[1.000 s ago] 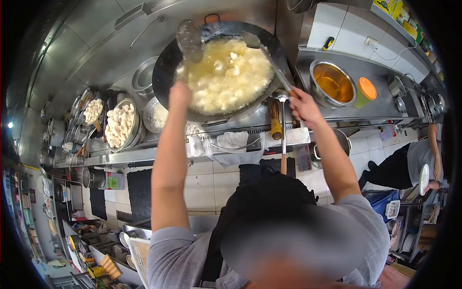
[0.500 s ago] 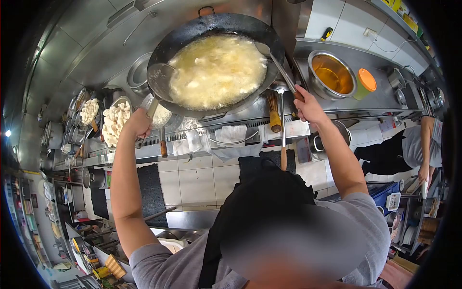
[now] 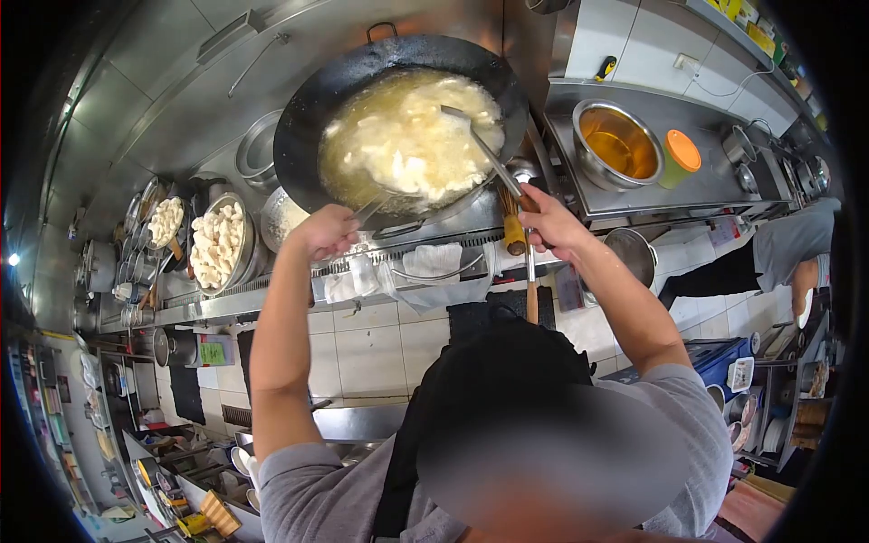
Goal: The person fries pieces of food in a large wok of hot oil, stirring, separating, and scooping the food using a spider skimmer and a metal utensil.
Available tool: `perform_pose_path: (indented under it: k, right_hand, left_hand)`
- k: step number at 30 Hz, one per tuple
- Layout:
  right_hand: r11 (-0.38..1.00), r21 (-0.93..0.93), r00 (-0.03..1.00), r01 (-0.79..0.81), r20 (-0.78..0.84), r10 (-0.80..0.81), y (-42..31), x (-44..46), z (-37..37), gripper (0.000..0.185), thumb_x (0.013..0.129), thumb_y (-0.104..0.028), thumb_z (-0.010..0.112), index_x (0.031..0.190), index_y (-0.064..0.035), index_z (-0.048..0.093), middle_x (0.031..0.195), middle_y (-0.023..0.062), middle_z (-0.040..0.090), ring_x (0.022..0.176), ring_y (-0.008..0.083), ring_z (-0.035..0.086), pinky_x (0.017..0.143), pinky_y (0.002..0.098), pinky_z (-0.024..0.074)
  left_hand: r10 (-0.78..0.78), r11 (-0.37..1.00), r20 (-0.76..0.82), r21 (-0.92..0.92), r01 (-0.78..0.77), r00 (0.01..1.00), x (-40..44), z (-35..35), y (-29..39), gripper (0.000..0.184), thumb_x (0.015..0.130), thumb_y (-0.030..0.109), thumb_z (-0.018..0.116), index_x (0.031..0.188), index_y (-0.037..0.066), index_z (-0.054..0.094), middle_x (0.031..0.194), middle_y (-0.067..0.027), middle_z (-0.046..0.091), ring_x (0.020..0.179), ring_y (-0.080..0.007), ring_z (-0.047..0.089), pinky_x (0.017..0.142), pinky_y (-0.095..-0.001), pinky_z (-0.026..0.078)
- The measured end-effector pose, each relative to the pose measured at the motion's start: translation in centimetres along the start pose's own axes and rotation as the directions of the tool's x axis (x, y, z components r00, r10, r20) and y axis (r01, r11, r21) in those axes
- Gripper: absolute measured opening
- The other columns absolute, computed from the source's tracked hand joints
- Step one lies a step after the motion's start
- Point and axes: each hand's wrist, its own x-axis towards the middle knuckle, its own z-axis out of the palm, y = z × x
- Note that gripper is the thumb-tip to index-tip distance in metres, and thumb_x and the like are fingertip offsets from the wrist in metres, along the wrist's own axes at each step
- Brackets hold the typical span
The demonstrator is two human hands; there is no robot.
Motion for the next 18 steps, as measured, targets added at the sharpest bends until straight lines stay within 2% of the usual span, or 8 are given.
perform_pose_path:
  k: [3, 5, 8, 10, 12, 13, 15, 18]
  right_hand:
    - [1.000, 0.024, 1.000, -0.002, 0.028, 0.001, 0.1, 0.5, 1.0, 0.071, 0.093, -0.003, 0.053, 0.154, -0.0118, 0.018, 0.083, 0.0059, 0.049, 0.051, 0.0114, 0.044, 0.041, 0.0290, 0.0357]
    - [0.998, 0.060, 0.998, -0.016, 0.064, 0.012, 0.4, 1.3, 1.8, 0.073, 0.092, -0.002, 0.053, 0.154, -0.0125, 0.017, 0.077, 0.0038, 0.046, 0.049, 0.0113, 0.044, 0.040, 0.0291, 0.0346]
    - [0.999, 0.027, 0.998, 0.025, 0.061, -0.027, -0.5, 2.2, 1.7, 0.073, 0.089, 0.001, 0.054, 0.153, -0.0115, 0.021, 0.079, 0.0032, 0.049, 0.052, 0.0101, 0.043, 0.042, 0.0275, 0.0345]
    - [0.997, -0.013, 0.996, 0.075, 0.058, -0.074, -0.7, 2.4, 0.9, 0.072, 0.089, 0.001, 0.054, 0.153, -0.0132, 0.024, 0.078, 0.0032, 0.049, 0.052, 0.0098, 0.043, 0.042, 0.0276, 0.0345]
    - [0.938, -0.256, 0.967, 0.235, -0.036, -0.252, -1.8, 1.1, 0.9, 0.071, 0.088, 0.002, 0.054, 0.152, -0.0127, 0.027, 0.078, 0.0024, 0.048, 0.052, 0.0084, 0.040, 0.044, 0.0260, 0.0346]
    - [0.793, -0.487, 0.901, 0.366, -0.030, -0.434, -1.2, 1.8, -0.3, 0.071, 0.086, -0.004, 0.059, 0.151, -0.0078, 0.029, 0.126, 0.0195, 0.059, 0.097, 0.0239, 0.062, 0.087, 0.0320, 0.0478]
    - [0.802, -0.489, 0.910, 0.343, -0.038, -0.413, -2.6, 0.1, -0.7, 0.071, 0.086, -0.004, 0.059, 0.151, -0.0083, 0.029, 0.129, 0.0201, 0.058, 0.108, 0.0255, 0.058, 0.095, 0.0322, 0.0423]
    - [0.769, -0.573, 0.920, 0.284, -0.062, -0.386, -3.7, -2.9, -0.4, 0.072, 0.086, -0.004, 0.059, 0.151, -0.0139, 0.030, 0.131, 0.0219, 0.056, 0.116, 0.0332, 0.057, 0.100, 0.0338, 0.0419]
  left_hand:
    - [0.028, 0.994, -0.044, 0.108, -0.024, 0.999, 2.2, 2.2, 1.9, 0.012, 0.100, 0.012, 0.048, 0.090, 0.006, 0.051, 0.066, 0.0004, 0.049, 0.047, -0.0062, 0.041, 0.040, -0.0236, 0.032]
    - [0.132, 0.927, -0.021, -0.351, -0.131, 0.991, 6.4, 3.2, 0.1, 0.010, 0.099, 0.010, 0.046, 0.092, 0.005, 0.050, 0.067, 0.0001, 0.047, 0.049, -0.0071, 0.038, 0.042, -0.0240, 0.032]
    - [0.158, 0.846, -0.098, -0.499, -0.186, 0.983, 7.9, 5.3, 0.1, 0.008, 0.099, 0.009, 0.045, 0.094, 0.005, 0.048, 0.067, 0.0000, 0.045, 0.050, -0.0079, 0.036, 0.043, -0.0250, 0.031]
    - [0.212, 0.822, -0.115, -0.515, -0.241, 0.970, 7.6, 5.2, -0.6, 0.015, 0.100, 0.010, 0.046, 0.086, 0.005, 0.045, 0.068, -0.0015, 0.047, 0.051, -0.0086, 0.041, 0.043, -0.0258, 0.033]
    - [0.246, 0.803, -0.201, -0.505, -0.315, 0.948, 7.4, 4.7, -1.3, 0.012, 0.099, 0.009, 0.045, 0.089, 0.004, 0.045, 0.068, -0.0012, 0.047, 0.050, -0.0086, 0.041, 0.043, -0.0252, 0.032]
    - [0.278, 0.781, -0.213, -0.518, -0.349, 0.937, 7.5, 4.4, -2.0, 0.009, 0.099, 0.008, 0.044, 0.092, 0.003, 0.045, 0.068, -0.0017, 0.048, 0.049, -0.0088, 0.041, 0.043, -0.0249, 0.032]
    - [0.279, 0.779, -0.265, -0.499, -0.379, 0.923, 6.5, 4.4, -2.2, 0.009, 0.099, 0.008, 0.045, 0.092, 0.003, 0.045, 0.068, -0.0021, 0.049, 0.049, -0.0089, 0.041, 0.042, -0.0249, 0.032]
    - [0.275, 0.748, -0.340, -0.512, -0.423, 0.899, 6.0, 4.1, -2.8, 0.007, 0.099, 0.007, 0.045, 0.094, 0.002, 0.046, 0.068, -0.0035, 0.050, 0.049, -0.0096, 0.042, 0.043, -0.0254, 0.033]
